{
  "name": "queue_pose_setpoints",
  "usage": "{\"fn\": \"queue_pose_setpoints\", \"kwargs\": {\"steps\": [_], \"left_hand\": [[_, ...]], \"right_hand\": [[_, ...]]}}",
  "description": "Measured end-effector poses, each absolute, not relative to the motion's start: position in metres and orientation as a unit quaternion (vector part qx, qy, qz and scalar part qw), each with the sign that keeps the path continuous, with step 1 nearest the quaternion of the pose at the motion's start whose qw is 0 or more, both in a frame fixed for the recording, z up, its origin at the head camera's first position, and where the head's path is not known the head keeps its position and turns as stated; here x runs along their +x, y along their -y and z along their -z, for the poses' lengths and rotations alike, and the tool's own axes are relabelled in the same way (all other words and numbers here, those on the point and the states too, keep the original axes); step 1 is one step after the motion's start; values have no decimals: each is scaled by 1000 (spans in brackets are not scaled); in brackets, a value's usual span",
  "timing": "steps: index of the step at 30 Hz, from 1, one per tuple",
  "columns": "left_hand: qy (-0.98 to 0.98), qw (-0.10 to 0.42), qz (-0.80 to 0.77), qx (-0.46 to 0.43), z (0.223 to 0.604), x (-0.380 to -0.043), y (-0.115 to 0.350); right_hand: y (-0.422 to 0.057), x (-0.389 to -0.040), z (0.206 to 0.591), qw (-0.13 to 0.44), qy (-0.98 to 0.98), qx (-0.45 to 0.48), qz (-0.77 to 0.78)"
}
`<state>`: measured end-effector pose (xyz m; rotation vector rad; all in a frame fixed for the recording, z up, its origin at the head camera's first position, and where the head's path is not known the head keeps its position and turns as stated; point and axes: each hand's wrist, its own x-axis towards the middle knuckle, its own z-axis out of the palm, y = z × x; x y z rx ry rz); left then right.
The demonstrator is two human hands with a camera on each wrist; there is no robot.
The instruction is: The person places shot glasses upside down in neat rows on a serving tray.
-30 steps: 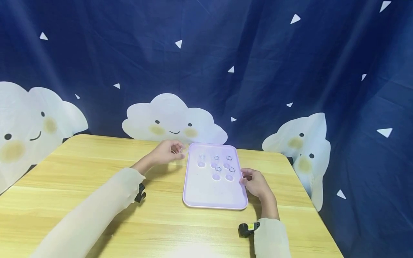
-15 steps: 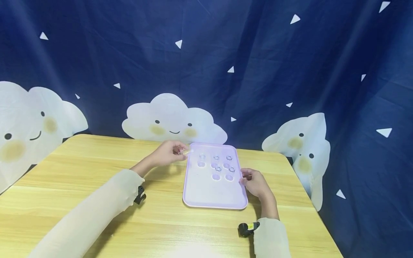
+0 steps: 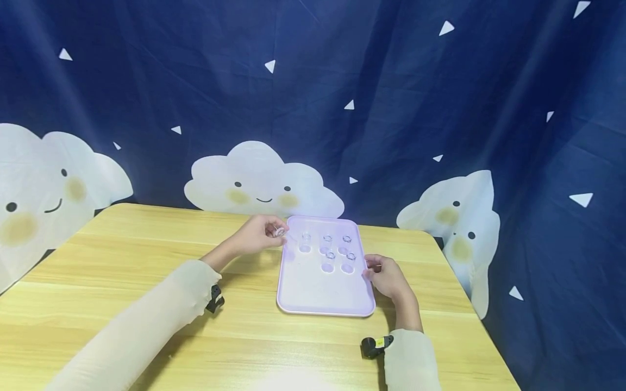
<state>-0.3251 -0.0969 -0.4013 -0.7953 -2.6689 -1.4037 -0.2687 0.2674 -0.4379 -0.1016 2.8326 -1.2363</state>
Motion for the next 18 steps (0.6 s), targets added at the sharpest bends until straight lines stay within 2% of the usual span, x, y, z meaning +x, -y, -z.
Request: {"fn": "queue_pose_setpoints", "kwargs": {"steps": [18], "left_hand": [[854, -7, 442, -273, 407, -323, 81]], "right_hand": [[-268, -271, 439, 24, -916, -35, 400]]}}
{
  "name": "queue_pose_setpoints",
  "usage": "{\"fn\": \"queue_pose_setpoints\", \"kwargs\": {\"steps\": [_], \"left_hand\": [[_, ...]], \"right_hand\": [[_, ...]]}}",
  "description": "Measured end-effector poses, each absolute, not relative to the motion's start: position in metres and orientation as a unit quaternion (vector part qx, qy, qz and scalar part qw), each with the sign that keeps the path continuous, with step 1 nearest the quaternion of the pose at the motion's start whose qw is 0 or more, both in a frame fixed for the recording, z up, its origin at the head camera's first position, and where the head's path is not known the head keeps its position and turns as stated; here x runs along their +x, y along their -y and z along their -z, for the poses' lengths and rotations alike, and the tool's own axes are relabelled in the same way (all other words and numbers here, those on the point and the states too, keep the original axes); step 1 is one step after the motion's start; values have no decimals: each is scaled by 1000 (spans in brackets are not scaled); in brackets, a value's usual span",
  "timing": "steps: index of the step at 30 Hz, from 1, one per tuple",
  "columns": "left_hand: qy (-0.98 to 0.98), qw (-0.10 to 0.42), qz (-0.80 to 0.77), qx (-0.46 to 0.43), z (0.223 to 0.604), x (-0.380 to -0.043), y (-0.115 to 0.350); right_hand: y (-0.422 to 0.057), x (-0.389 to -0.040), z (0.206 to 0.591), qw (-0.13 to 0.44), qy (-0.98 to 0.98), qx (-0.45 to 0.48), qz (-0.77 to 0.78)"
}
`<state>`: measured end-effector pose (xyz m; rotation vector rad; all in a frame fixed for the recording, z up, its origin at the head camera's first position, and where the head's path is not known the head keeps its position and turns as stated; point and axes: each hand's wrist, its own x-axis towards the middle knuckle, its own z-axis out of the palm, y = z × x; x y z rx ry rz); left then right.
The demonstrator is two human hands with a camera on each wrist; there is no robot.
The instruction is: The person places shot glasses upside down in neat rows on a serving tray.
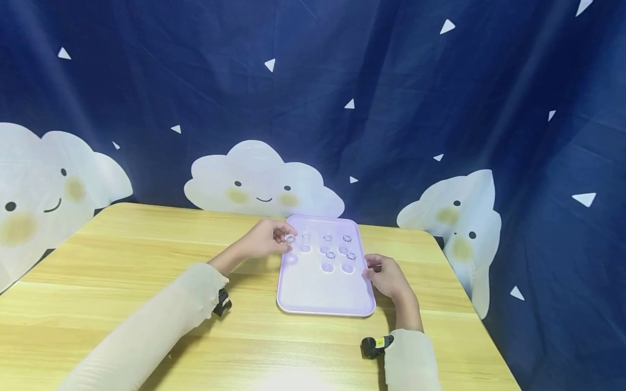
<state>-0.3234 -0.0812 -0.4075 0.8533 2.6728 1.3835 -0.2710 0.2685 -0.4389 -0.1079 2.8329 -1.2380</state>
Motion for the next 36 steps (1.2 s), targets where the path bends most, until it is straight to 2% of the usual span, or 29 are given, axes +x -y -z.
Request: {"fn": "queue_pose_setpoints", "kwargs": {"steps": [15, 36], "left_hand": [[-836, 54, -449, 310, 416, -321, 58], [-843, 70, -430, 316, 422, -318, 43]], "right_hand": [[-268, -270, 439, 32, -918, -24, 394], [-268, -269, 438, 32, -919, -23, 393]]}}
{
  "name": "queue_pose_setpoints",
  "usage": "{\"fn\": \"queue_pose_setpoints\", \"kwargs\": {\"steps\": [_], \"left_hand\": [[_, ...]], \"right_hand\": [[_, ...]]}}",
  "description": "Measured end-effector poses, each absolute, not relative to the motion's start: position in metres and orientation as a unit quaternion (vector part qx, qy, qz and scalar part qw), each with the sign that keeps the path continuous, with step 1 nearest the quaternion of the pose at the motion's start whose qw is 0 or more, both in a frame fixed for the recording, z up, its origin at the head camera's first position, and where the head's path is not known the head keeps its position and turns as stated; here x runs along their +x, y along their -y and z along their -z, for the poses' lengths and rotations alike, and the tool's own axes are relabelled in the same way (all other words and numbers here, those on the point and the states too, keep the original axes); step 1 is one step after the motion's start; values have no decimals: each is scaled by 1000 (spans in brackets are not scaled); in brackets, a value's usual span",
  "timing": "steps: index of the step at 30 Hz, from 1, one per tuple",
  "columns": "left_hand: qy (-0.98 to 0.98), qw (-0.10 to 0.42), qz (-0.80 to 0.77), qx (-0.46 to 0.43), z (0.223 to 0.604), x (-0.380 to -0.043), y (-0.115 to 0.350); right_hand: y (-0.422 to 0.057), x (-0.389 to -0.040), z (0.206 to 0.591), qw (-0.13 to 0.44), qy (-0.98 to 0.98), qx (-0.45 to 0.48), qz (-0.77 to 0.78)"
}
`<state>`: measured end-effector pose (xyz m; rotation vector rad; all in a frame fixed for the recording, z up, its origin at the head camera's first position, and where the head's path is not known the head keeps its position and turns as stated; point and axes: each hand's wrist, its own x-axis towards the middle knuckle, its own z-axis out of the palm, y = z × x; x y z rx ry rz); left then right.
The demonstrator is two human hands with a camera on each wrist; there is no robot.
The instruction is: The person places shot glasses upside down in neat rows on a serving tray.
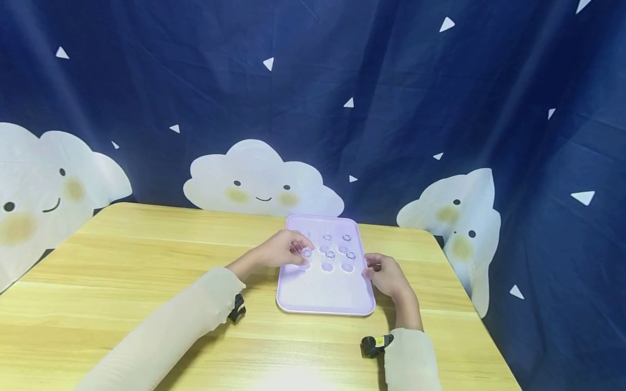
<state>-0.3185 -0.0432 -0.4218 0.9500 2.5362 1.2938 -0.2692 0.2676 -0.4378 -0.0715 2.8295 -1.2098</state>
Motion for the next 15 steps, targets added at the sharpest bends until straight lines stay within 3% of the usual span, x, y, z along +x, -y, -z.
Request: {"fn": "queue_pose_setpoints", "kwargs": {"steps": [15], "left_hand": [[-847, 74, -428, 305, 421, -318, 43]], "right_hand": [[-268, -271, 438, 37, -916, -18, 399]]}}
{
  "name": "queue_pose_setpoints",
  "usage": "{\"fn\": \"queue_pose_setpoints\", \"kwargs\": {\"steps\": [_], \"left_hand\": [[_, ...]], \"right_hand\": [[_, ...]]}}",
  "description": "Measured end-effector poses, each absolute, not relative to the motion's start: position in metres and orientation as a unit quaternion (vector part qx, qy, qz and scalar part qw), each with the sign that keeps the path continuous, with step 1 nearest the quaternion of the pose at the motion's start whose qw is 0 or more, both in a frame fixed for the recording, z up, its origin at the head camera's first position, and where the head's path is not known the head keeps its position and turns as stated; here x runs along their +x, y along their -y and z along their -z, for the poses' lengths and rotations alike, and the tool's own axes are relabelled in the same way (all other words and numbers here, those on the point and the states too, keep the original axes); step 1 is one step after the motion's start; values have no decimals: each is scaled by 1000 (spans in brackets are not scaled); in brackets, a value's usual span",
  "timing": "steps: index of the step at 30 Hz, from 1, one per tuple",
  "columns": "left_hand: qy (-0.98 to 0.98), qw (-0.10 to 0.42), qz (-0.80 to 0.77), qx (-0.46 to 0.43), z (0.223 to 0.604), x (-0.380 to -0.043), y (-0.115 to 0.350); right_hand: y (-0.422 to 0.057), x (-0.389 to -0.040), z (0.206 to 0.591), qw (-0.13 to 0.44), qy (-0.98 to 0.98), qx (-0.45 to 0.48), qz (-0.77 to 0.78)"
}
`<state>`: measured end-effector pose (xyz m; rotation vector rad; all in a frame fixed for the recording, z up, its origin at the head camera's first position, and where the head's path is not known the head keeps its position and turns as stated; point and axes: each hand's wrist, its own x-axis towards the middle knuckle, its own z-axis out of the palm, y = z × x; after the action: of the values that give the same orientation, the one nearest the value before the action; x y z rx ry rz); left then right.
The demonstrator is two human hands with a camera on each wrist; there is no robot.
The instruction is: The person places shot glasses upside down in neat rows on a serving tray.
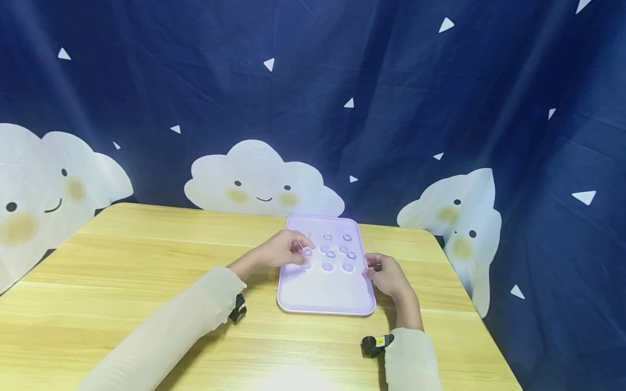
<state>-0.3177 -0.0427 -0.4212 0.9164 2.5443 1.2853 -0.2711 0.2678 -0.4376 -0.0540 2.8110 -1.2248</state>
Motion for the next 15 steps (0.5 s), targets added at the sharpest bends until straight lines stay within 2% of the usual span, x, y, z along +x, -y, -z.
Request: {"fn": "queue_pose_setpoints", "kwargs": {"steps": [15], "left_hand": [[-855, 70, -427, 286, 423, -316, 52]], "right_hand": [[-261, -277, 439, 41, -916, -28, 397]]}}
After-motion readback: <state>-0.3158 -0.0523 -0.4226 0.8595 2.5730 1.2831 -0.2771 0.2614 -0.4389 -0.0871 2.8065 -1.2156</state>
